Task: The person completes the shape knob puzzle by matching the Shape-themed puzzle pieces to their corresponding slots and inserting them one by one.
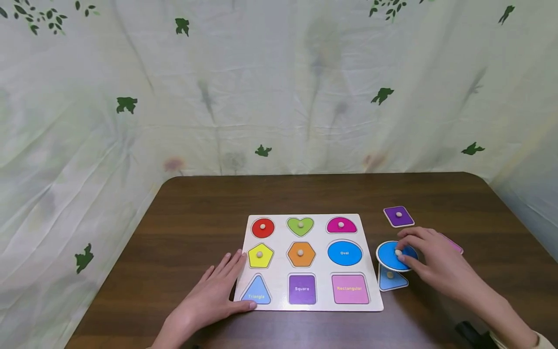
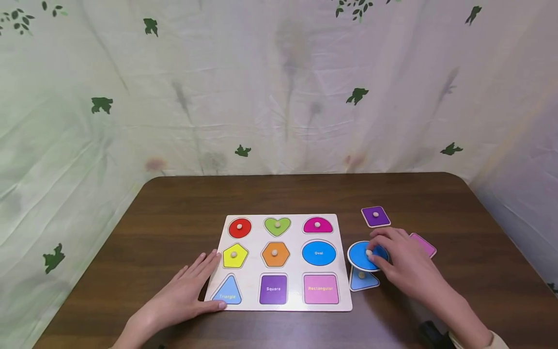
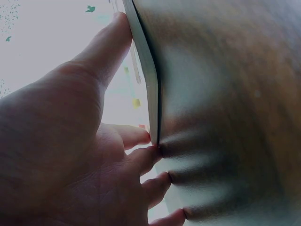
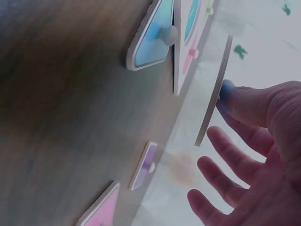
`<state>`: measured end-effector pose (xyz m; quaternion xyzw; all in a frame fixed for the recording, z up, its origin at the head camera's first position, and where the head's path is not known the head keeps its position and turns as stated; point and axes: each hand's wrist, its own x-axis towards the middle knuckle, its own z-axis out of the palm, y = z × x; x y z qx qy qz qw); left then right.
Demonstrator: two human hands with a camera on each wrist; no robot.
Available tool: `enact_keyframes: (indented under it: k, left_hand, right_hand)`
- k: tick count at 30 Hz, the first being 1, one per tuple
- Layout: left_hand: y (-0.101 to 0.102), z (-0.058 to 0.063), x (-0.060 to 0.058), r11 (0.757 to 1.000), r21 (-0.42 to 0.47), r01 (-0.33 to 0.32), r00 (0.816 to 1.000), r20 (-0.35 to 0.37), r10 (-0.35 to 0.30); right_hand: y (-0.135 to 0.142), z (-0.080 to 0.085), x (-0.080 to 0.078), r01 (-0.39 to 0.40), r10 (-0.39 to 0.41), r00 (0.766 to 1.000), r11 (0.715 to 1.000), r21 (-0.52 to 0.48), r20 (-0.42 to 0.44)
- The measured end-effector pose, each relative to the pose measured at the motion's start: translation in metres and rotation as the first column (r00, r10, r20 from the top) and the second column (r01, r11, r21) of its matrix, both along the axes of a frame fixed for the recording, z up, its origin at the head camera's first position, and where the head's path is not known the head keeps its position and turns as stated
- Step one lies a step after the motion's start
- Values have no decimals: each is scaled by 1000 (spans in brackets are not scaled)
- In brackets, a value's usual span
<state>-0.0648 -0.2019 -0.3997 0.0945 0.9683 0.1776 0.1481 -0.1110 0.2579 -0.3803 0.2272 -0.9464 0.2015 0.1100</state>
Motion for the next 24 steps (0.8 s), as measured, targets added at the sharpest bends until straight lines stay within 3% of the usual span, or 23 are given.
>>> enact_keyframes:
  k: [11, 18, 24]
  left_hand:
    - [1, 0, -1, 1000, 1, -5, 1000, 1, 5]
    - [1, 0, -1, 1000, 3, -4, 1000, -3, 4]
    - [1, 0, 0, 1000, 1, -5, 1000, 1, 5]
  right_hand:
    - [-14, 7, -8, -51, 51, 999, 999, -7, -7]
    - [-22, 11, -11, -49, 49, 998, 999, -15, 32]
    - [-29, 11, -15, -74, 74, 997, 997, -4, 6]
